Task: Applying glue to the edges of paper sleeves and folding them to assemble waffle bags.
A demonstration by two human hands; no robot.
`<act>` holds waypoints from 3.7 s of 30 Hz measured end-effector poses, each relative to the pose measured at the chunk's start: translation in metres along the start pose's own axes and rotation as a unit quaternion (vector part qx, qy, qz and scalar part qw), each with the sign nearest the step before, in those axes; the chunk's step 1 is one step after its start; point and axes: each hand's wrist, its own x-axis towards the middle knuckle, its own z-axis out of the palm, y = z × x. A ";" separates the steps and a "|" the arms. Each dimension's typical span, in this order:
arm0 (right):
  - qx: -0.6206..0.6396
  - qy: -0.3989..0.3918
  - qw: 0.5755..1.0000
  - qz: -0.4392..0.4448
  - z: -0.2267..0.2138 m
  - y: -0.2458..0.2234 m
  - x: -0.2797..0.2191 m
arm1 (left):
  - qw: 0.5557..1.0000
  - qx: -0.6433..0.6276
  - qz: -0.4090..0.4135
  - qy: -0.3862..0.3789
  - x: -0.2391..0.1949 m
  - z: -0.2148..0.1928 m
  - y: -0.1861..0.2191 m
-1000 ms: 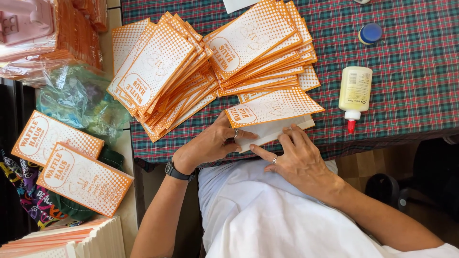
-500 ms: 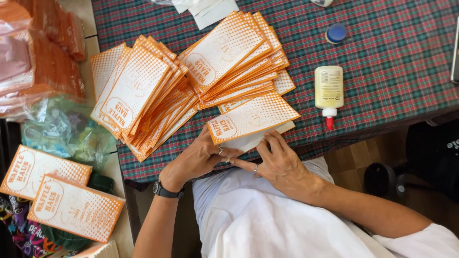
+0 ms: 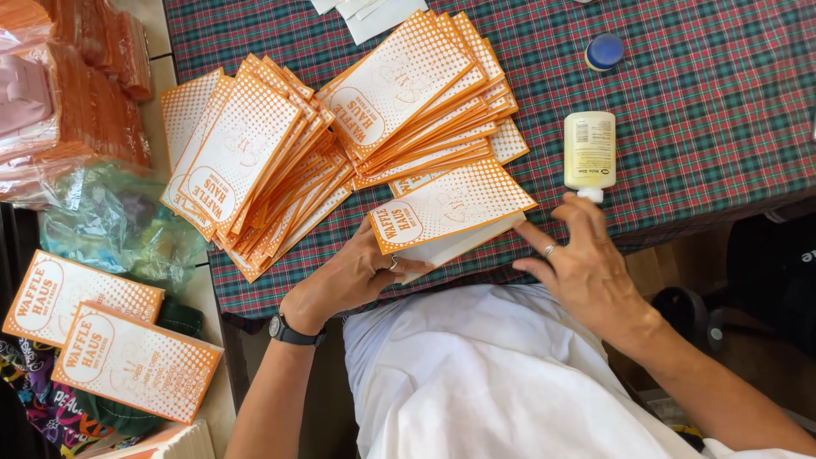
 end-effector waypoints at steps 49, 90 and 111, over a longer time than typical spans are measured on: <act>0.154 0.048 0.980 -0.119 0.011 -0.081 0.025 | 0.874 0.342 -0.113 0.327 0.048 0.075 0.002; 0.447 0.239 0.846 0.167 0.034 0.043 0.076 | 0.976 0.041 -0.184 0.110 0.092 0.041 0.047; 0.485 0.114 0.806 0.318 -0.033 0.041 0.011 | 0.979 0.072 -0.134 0.138 0.087 0.062 0.009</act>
